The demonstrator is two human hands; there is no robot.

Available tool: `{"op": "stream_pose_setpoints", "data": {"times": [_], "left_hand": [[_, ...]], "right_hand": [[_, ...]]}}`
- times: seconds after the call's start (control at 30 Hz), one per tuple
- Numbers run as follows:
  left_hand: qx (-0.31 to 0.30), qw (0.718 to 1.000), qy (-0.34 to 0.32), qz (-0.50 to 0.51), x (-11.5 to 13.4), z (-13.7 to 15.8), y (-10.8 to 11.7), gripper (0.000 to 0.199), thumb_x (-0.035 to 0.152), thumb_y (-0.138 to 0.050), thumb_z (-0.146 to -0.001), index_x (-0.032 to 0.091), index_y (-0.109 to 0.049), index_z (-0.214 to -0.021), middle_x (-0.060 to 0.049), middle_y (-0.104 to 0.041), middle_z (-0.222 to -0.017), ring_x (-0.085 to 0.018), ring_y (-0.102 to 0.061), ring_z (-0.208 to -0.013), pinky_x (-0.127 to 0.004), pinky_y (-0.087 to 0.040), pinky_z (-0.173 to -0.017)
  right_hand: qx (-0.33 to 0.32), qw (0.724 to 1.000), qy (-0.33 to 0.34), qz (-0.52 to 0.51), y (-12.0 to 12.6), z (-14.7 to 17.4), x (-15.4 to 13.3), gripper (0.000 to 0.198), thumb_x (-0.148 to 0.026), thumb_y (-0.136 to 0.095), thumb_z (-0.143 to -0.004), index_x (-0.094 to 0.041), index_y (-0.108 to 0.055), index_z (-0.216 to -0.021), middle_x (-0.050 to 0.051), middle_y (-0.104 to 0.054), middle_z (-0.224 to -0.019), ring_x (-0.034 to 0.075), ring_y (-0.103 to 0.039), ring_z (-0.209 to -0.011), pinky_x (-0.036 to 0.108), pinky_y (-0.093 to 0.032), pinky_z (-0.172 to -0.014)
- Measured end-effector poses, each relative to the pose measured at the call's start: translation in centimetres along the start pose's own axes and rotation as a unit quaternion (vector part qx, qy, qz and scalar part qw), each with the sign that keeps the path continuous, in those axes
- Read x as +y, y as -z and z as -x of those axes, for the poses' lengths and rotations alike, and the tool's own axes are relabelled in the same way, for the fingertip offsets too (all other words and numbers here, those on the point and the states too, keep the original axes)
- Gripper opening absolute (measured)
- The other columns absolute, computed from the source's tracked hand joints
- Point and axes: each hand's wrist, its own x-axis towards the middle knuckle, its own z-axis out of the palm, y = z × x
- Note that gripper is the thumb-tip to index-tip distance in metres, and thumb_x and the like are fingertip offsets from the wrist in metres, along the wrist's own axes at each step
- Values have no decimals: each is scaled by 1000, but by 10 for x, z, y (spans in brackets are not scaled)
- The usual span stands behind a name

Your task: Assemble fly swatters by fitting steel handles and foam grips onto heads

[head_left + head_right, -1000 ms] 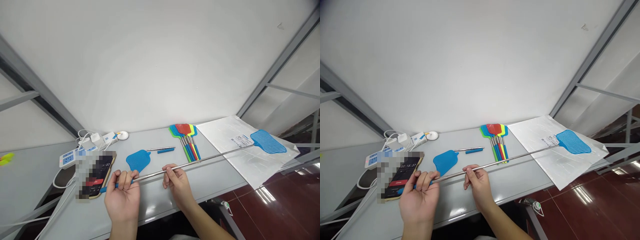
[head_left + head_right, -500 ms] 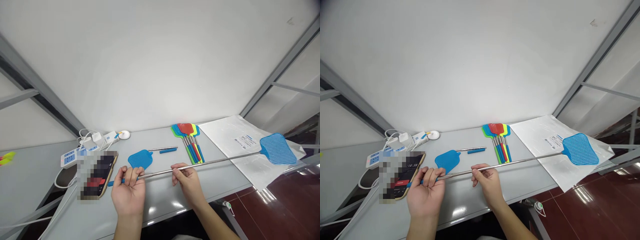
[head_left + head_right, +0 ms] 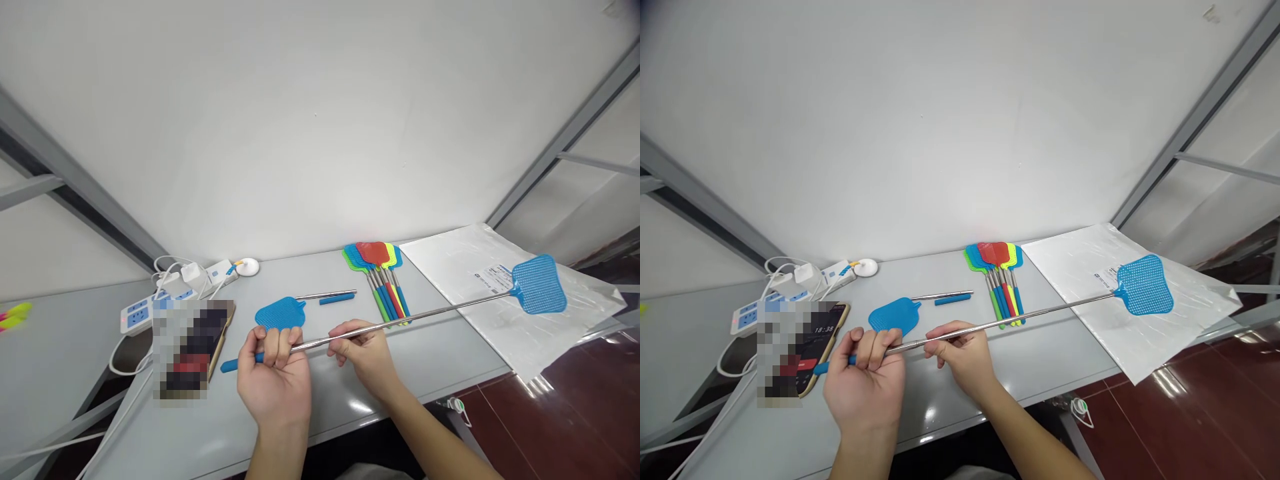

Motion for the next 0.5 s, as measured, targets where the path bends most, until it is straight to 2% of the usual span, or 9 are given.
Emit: {"op": "stream_pose_setpoints", "data": {"times": [0.2, 0.3, 0.4, 0.5], "left_hand": [[-7, 999, 38, 19, 0, -3, -10, 22, 16, -41, -92, 19, -44, -70, 10, -14, -49, -7, -16, -40, -21, -38, -54], [-19, 997, 68, 19, 8, -10, -7, 24, 14, -38, -94, 19, -44, -72, 10, -15, -50, -8, -15, -41, -21, -39, -54], [-22, 997, 70, 15, 15, -16, -1, 23, 13, -38, -94, 19, -44, -73, 10, -16, -51, -8, -17, -41, -21, -40, -55], [-36, 997, 69, 9, 17, -18, 4, 21, 14, -40, -94, 19, -44, -74, 10, -17, -51, -7, -19, -41, -21, -40, -55]], "right_hand": [[-1, 1000, -1, -12, -12, 2, -1, 10, -22, -79, -66, -20, -74, -75, -1, -66, -54, 10, -50, -42, 24, -42, -42], [-7, 1000, 4, -18, -1, 4, -3, 12, -21, -76, -70, -21, -75, -81, -2, -65, -55, 10, -50, -41, 26, -42, -43], [18, 999, 44, -8, 18, 8, -8, 12, -25, -78, -70, -21, -74, -80, 0, -66, -62, 12, -55, -44, 29, -45, -47], [21, 998, 50, -17, 30, 11, -10, 14, -31, -78, -72, -22, -72, -80, 1, -66, -62, 13, -55, -43, 29, -44, -46]]}}
